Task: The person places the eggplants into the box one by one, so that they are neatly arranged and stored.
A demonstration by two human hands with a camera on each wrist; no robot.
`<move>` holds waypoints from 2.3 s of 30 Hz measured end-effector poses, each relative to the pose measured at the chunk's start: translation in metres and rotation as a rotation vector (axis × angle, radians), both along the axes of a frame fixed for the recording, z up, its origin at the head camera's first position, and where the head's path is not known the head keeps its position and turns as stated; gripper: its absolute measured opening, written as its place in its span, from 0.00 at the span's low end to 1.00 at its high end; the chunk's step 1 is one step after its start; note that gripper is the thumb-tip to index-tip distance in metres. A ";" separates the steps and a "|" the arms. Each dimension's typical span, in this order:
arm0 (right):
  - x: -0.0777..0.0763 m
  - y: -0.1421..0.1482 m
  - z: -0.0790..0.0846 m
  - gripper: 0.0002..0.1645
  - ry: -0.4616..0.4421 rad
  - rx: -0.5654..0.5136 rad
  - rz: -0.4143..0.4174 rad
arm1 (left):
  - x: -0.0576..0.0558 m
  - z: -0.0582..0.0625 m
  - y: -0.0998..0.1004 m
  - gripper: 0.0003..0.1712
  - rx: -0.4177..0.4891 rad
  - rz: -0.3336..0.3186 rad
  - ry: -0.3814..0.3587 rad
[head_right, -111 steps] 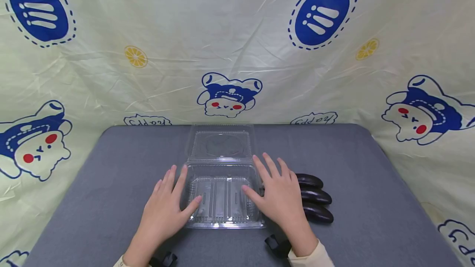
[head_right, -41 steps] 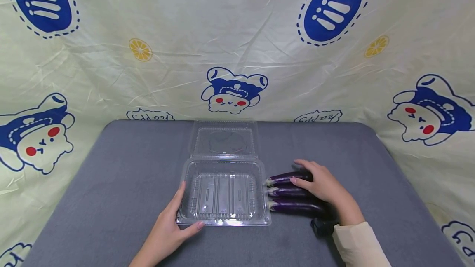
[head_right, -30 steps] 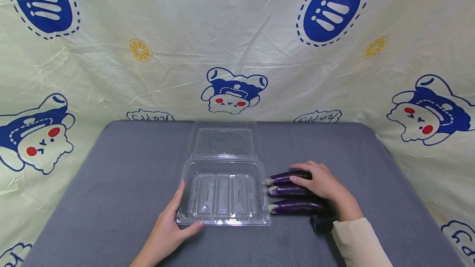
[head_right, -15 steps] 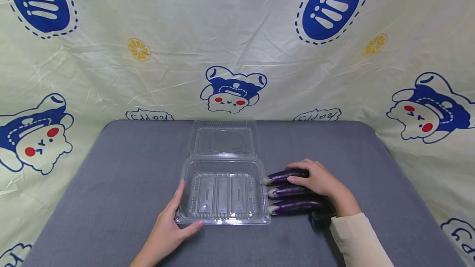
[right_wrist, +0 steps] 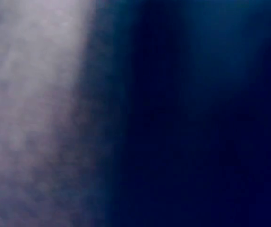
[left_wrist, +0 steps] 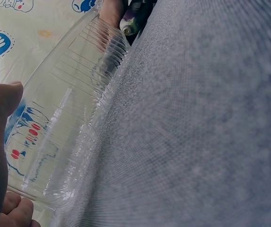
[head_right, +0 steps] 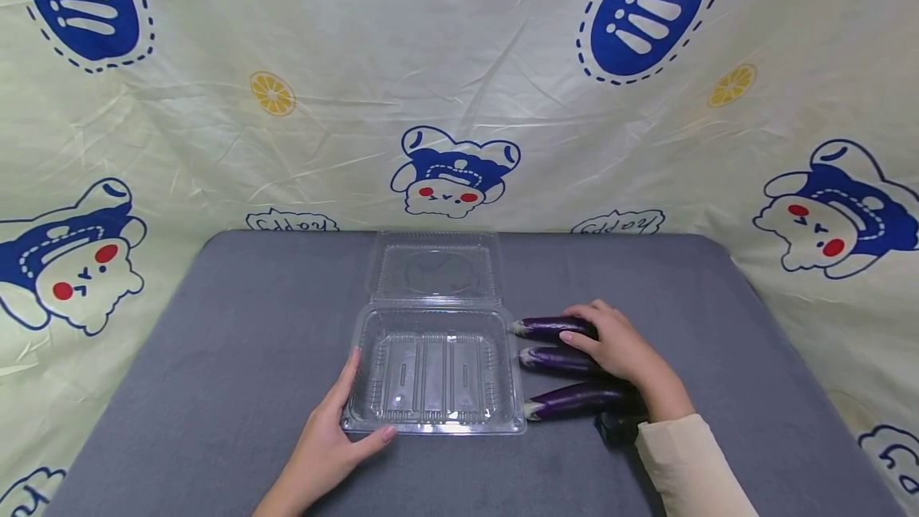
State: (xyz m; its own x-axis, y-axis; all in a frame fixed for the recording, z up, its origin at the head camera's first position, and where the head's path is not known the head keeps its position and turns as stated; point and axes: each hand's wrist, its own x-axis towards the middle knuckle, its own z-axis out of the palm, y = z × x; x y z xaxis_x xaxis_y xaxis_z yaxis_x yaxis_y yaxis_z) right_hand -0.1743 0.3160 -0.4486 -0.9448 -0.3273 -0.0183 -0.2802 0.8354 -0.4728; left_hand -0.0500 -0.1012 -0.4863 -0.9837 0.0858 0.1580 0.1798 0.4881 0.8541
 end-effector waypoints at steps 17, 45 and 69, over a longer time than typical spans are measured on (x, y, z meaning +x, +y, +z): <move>0.008 0.002 0.023 0.29 0.122 0.041 -0.080 | 0.000 0.000 -0.001 0.66 0.003 -0.006 -0.001; 0.013 -0.085 0.061 0.25 0.276 0.213 0.205 | -0.002 0.001 -0.001 0.66 0.018 0.000 -0.016; 0.010 -0.133 0.046 0.24 0.355 0.268 0.343 | -0.003 0.001 -0.001 0.67 0.026 -0.011 -0.012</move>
